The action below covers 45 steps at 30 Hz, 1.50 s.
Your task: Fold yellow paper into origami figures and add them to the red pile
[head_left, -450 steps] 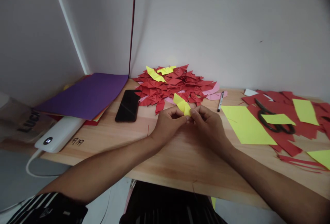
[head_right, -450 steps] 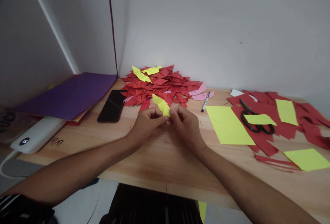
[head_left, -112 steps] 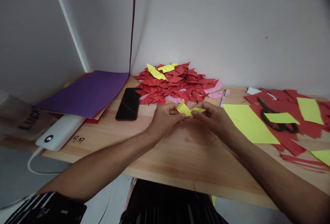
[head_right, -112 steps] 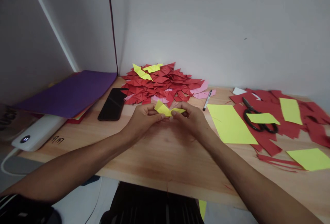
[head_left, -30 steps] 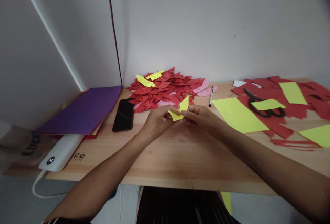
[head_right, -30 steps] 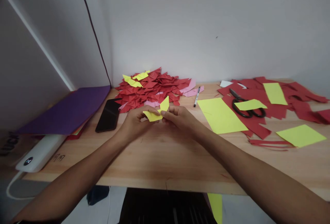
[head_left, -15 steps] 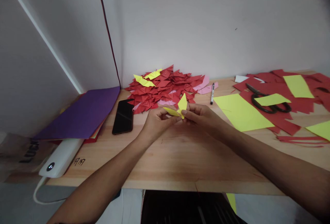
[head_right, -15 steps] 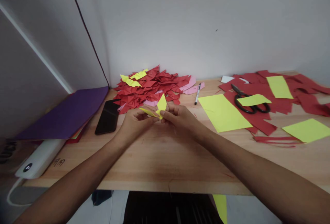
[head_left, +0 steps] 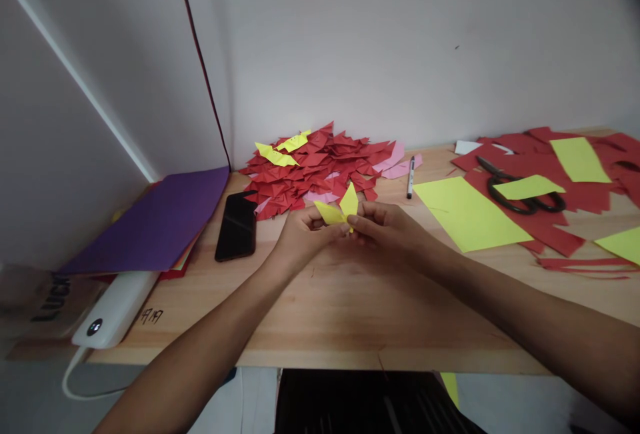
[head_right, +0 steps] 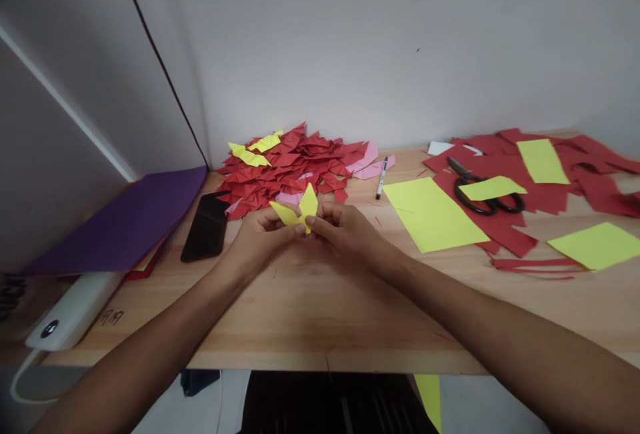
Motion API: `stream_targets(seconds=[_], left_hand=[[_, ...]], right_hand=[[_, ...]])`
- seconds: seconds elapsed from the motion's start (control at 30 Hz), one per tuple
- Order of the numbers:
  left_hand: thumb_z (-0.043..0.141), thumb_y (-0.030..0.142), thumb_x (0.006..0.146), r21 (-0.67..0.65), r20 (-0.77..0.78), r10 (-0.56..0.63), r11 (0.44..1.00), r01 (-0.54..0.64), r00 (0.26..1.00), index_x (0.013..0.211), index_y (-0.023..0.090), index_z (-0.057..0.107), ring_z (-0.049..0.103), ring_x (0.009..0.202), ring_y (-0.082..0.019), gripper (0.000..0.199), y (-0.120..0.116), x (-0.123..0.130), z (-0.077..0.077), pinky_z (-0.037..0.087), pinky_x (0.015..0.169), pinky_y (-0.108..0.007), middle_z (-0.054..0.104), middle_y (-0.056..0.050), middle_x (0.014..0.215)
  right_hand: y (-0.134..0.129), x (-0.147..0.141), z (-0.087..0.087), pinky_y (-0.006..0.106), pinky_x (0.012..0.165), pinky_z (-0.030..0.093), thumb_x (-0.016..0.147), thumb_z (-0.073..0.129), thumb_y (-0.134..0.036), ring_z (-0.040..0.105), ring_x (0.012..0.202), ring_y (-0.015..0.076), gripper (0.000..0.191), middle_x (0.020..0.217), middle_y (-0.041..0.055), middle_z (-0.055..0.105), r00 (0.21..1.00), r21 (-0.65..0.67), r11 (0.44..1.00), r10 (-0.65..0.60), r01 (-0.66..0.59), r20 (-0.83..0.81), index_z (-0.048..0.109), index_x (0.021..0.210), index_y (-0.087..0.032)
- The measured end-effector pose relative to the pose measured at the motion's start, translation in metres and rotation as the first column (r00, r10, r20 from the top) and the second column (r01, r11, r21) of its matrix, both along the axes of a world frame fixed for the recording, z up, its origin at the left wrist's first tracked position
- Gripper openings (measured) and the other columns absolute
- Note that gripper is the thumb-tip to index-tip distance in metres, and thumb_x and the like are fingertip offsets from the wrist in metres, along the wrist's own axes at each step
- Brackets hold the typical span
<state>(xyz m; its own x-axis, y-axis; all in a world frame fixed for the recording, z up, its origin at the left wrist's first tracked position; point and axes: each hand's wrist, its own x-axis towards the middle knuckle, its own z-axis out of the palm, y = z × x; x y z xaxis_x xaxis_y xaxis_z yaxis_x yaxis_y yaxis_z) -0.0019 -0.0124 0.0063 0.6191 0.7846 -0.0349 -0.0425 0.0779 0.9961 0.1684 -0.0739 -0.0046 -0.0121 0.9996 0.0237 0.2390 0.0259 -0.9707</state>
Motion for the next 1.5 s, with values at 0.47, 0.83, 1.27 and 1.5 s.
stream_targets(seconds=[0.47, 0.83, 1.27, 1.5], left_hand=[[0.078, 0.030, 0.067, -0.108, 0.095, 0.022, 0.994, -0.012, 0.995, 0.089, 0.011, 0.068, 0.065, 0.073, -0.013, 0.031, -0.002, 0.005, -0.013, 0.049, 0.072, -0.026, 0.072, -0.006, 0.084], [0.081, 0.023, 0.063, -0.261, 0.177, 0.073, 0.965, -0.025, 0.982, 0.099, 0.010, 0.064, 0.066, 0.074, -0.012, 0.042, -0.002, 0.006, -0.015, 0.052, 0.073, -0.025, 0.072, -0.009, 0.094], [0.082, 0.027, 0.062, -0.192, 0.174, 0.078, 0.980, -0.044, 0.982, 0.091, 0.011, 0.059, 0.062, 0.060, -0.010, 0.040, 0.004, 0.007, -0.020, 0.049, 0.061, -0.023, 0.069, -0.002, 0.074], [0.080, 0.025, 0.063, -0.116, 0.135, 0.129, 0.987, -0.113, 0.982, 0.088, 0.011, 0.060, 0.062, 0.064, -0.009, 0.035, 0.003, 0.006, -0.017, 0.048, 0.066, -0.023, 0.069, -0.002, 0.078]], right_hand=[[0.002, 0.000, -0.005, 0.022, 0.050, 0.036, 0.086, 0.055, -0.046, 0.051, 0.056, 0.0101, 0.031, 0.068, 0.0016, 0.061, 0.999, -0.076, 0.996, 0.037, -0.038, -0.017, 0.058, 0.073, -0.017], [-0.001, -0.006, -0.004, 0.025, 0.056, 0.040, 0.089, 0.052, -0.038, 0.052, 0.061, 0.0128, 0.023, 0.071, 0.0009, 0.060, 0.997, 0.083, 0.997, 0.000, -0.006, 0.076, 0.057, 0.078, -0.019], [-0.001, -0.005, -0.002, 0.025, 0.053, 0.035, 0.087, 0.054, -0.037, 0.048, 0.056, 0.0107, 0.022, 0.067, -0.0011, 0.057, 0.996, -0.008, 0.997, 0.073, -0.072, 0.047, 0.055, 0.075, -0.019], [-0.001, -0.004, -0.009, 0.025, 0.052, 0.033, 0.085, 0.057, -0.036, 0.046, 0.054, 0.0107, 0.020, 0.061, -0.0030, 0.054, 0.991, 0.014, 0.997, 0.074, -0.076, 0.114, 0.051, 0.075, -0.020]])
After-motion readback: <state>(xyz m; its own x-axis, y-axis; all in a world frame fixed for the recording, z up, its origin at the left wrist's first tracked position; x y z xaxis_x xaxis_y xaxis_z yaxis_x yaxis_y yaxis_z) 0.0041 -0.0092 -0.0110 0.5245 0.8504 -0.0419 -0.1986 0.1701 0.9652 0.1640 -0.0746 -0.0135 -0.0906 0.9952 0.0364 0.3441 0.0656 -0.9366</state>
